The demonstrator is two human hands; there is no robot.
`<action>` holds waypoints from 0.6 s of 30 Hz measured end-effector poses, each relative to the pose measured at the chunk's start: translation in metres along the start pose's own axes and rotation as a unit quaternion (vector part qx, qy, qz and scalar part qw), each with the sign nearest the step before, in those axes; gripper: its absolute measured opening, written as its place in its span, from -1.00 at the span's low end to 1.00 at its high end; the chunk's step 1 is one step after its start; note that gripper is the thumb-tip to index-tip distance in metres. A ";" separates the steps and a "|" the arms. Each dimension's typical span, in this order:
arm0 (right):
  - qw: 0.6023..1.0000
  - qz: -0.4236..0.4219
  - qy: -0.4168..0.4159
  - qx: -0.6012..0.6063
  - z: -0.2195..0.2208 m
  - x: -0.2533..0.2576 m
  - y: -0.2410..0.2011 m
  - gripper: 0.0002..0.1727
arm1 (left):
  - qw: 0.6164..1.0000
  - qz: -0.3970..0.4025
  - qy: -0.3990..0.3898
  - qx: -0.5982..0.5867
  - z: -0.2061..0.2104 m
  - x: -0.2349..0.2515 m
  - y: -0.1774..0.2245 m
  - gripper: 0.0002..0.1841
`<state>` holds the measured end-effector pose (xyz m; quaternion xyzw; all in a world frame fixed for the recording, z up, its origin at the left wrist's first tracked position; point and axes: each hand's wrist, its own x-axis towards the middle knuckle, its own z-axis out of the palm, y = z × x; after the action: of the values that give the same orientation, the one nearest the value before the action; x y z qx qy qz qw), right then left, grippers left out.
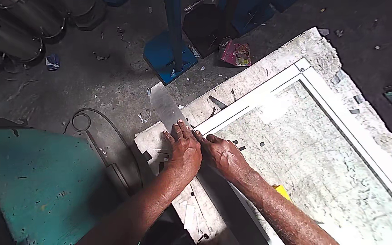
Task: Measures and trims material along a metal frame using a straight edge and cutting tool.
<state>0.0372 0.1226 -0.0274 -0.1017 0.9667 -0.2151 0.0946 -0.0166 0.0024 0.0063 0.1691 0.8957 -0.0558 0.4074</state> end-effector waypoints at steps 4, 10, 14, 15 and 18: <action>1.000 0.002 -0.012 -0.004 0.000 -0.009 0.002 -0.51 | 1.000 -0.002 -0.012 0.014 -0.002 0.001 0.002 0.01; 0.999 0.016 -0.044 0.006 -0.009 -0.013 0.000 -0.51 | 1.000 -0.012 -0.006 0.015 -0.002 0.001 0.003 0.04; 0.998 0.020 -0.057 0.000 -0.010 -0.023 0.003 -0.51 | 1.000 -0.023 -0.006 0.013 -0.002 0.002 0.005 0.12; 0.998 0.021 -0.058 -0.001 -0.010 -0.025 0.003 -0.50 | 1.000 -0.023 -0.004 0.011 -0.002 0.002 0.005 0.11; 0.999 0.024 -0.044 0.019 -0.014 -0.029 0.007 -0.49 | 1.000 -0.023 -0.001 0.003 -0.001 0.001 0.004 0.04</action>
<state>0.0607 0.1409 -0.0135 -0.0857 0.9594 -0.2268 0.1439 -0.0165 0.0071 0.0064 0.1494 0.8989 -0.0677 0.4062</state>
